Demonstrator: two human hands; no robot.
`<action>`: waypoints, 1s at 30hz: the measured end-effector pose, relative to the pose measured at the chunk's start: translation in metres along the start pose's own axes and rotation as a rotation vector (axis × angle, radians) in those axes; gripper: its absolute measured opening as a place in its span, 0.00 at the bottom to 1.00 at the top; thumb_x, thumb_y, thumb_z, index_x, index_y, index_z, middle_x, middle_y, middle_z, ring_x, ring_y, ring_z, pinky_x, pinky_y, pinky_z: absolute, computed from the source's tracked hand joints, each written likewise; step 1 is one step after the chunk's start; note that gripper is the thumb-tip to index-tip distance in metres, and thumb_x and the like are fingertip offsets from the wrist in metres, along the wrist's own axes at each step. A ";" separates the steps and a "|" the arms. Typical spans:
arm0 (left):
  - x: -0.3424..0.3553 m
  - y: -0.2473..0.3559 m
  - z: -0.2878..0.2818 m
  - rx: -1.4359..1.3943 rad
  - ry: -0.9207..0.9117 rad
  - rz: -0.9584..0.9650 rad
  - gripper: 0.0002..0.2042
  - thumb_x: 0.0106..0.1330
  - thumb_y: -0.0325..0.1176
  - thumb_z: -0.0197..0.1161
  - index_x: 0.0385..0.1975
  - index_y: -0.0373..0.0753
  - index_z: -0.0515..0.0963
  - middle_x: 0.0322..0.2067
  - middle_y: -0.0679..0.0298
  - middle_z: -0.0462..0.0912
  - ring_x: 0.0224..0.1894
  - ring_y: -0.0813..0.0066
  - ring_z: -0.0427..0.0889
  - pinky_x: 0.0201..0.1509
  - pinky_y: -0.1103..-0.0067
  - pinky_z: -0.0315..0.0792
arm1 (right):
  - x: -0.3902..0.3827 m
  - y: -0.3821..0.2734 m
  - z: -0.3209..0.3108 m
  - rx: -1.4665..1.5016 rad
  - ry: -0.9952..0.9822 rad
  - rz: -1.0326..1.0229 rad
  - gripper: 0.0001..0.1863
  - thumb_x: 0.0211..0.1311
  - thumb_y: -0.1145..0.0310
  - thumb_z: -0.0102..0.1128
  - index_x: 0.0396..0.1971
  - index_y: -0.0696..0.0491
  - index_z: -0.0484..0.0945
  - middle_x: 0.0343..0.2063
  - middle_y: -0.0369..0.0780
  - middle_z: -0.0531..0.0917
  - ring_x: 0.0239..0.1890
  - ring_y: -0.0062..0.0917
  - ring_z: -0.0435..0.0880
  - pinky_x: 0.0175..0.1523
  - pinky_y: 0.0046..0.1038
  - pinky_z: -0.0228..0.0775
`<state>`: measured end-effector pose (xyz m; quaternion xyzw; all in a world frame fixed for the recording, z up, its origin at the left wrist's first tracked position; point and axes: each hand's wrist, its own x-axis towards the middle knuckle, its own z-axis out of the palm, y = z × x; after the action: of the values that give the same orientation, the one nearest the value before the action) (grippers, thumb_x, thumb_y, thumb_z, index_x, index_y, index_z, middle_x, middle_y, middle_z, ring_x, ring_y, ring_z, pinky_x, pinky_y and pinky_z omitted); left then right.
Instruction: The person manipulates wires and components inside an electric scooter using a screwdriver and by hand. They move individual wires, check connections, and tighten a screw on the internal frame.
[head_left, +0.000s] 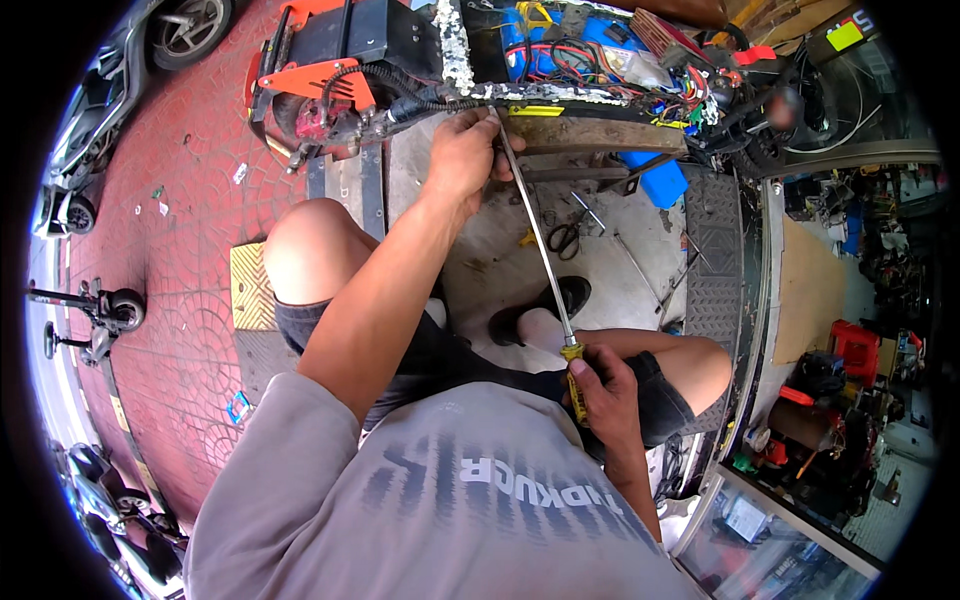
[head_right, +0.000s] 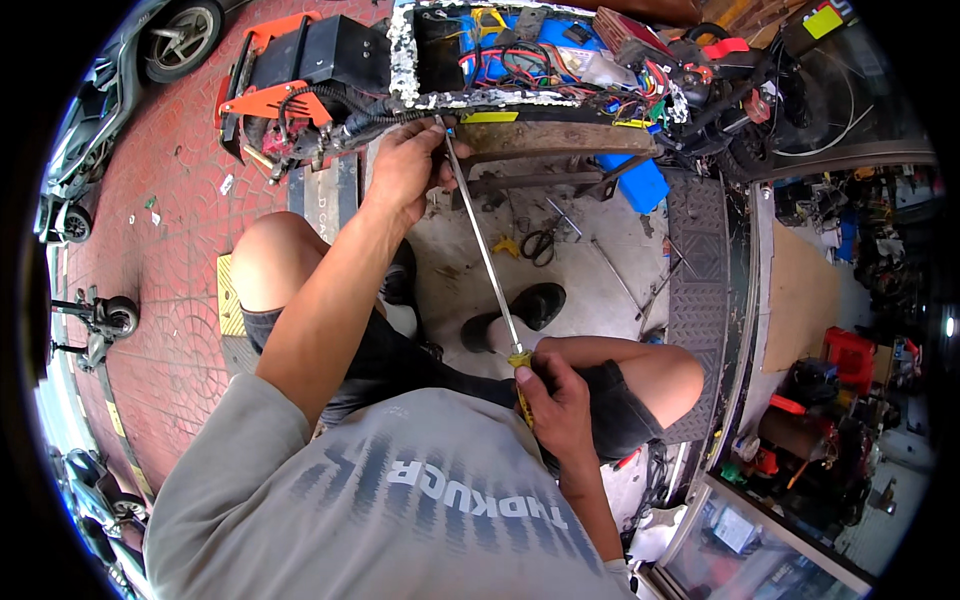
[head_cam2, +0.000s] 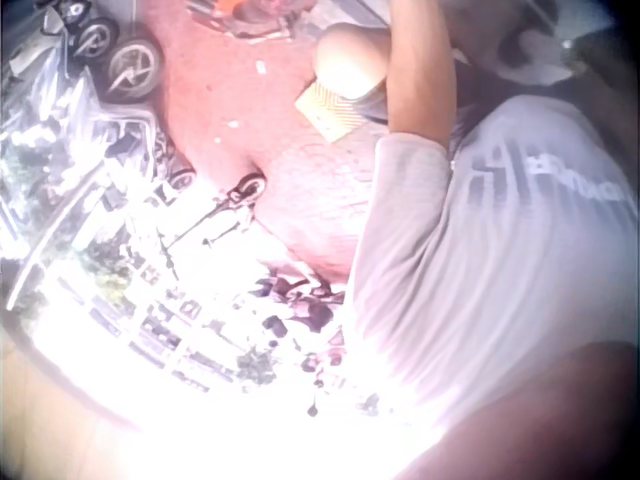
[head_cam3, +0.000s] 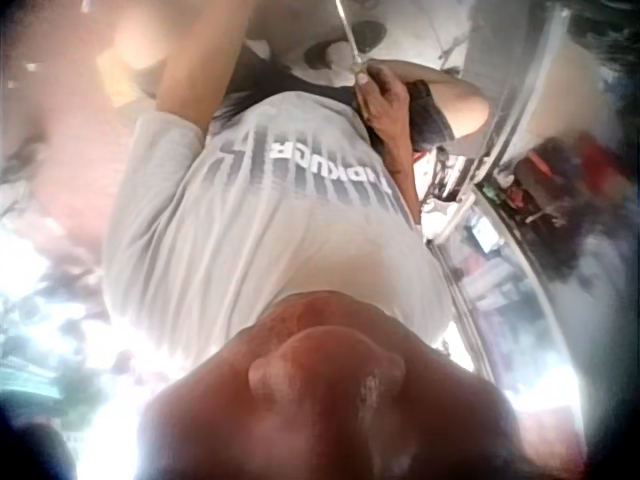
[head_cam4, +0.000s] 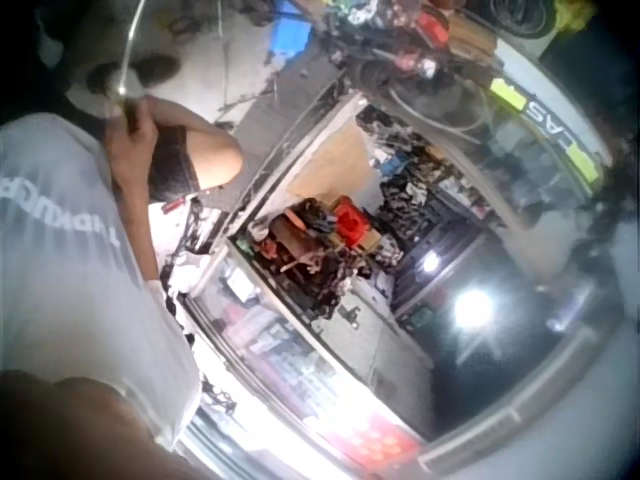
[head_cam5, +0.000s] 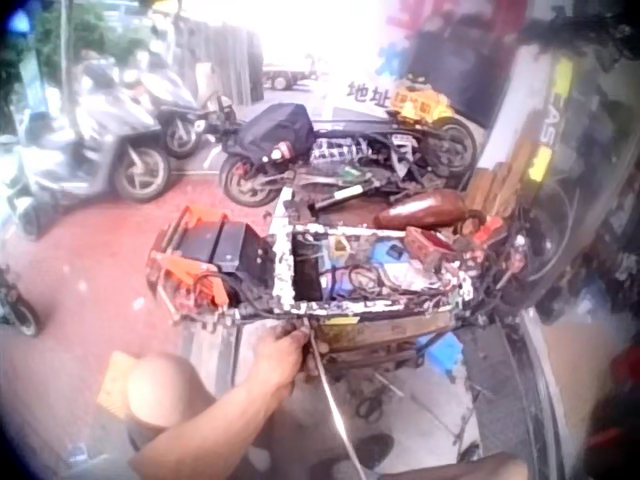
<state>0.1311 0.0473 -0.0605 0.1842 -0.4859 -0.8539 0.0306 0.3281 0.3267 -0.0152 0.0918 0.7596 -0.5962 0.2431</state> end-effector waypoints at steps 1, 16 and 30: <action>0.000 0.000 0.000 0.002 0.000 0.009 0.15 0.77 0.29 0.49 0.55 0.26 0.73 0.30 0.55 0.85 0.17 0.79 0.75 0.22 0.81 0.74 | 0.000 0.000 -0.001 0.014 -0.015 0.023 0.11 0.73 0.66 0.61 0.42 0.60 0.78 0.27 0.38 0.82 0.25 0.17 0.80 0.31 0.21 0.72; -0.024 -0.007 -0.010 -0.053 -0.082 -0.265 0.18 0.79 0.38 0.44 0.49 0.33 0.79 0.34 0.59 0.87 0.23 0.78 0.76 0.26 0.79 0.73 | 0.003 -0.005 0.009 0.137 -0.097 0.161 0.21 0.75 0.54 0.60 0.42 0.61 0.80 0.29 0.40 0.83 0.28 0.23 0.84 0.33 0.24 0.77; -0.044 -0.008 -0.015 -0.081 -0.157 -0.355 0.14 0.74 0.41 0.65 0.42 0.33 0.79 0.30 0.58 0.86 0.20 0.79 0.79 0.26 0.77 0.81 | 0.001 -0.009 0.017 0.512 -0.327 0.304 0.26 0.72 0.49 0.62 0.46 0.62 0.77 0.33 0.44 0.83 0.30 0.31 0.87 0.32 0.30 0.82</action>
<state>0.1786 0.0491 -0.0612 0.1985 -0.4120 -0.8764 -0.1512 0.3281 0.3079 -0.0109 0.1651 0.5138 -0.7315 0.4167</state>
